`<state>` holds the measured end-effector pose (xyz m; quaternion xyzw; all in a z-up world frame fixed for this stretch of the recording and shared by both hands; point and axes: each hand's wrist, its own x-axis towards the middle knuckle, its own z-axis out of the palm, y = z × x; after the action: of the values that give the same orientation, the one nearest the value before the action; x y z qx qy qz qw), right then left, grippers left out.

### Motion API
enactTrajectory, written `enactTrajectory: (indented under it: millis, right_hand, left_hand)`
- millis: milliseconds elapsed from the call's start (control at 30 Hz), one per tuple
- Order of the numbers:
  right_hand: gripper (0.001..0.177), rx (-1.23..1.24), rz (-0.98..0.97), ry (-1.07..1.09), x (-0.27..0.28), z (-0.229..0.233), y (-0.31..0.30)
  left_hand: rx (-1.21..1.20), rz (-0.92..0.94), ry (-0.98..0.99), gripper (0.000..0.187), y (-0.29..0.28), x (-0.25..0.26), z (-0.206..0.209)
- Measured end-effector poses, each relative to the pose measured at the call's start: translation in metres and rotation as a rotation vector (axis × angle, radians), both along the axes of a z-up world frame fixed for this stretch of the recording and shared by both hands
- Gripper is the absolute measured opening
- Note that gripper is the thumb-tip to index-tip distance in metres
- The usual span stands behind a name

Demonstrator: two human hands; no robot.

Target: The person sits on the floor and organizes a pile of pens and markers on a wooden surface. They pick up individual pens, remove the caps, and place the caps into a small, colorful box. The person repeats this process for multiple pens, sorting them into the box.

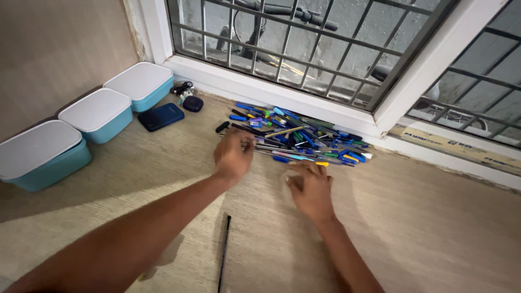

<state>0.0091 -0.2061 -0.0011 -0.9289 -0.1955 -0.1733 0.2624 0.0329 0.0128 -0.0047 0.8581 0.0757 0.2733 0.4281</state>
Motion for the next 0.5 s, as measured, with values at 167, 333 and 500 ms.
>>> enactTrajectory:
  millis: [167,333,500]
  right_hand:
    - [0.016,-0.004,0.082,-0.217,0.043,-0.004,-0.005]
    - [0.017,-0.071,0.082,-0.232,0.085,0.012,0.008]
    - [0.016,-0.172,0.037,-0.359,0.108,0.016,0.01]
  left_hand:
    - [0.251,-0.045,-0.176,0.012,-0.003,0.017,0.019]
    - [0.521,-0.26,-0.11,0.007,-0.023,0.041,0.016]
    - [0.435,-0.185,0.035,0.016,-0.042,0.06,0.011]
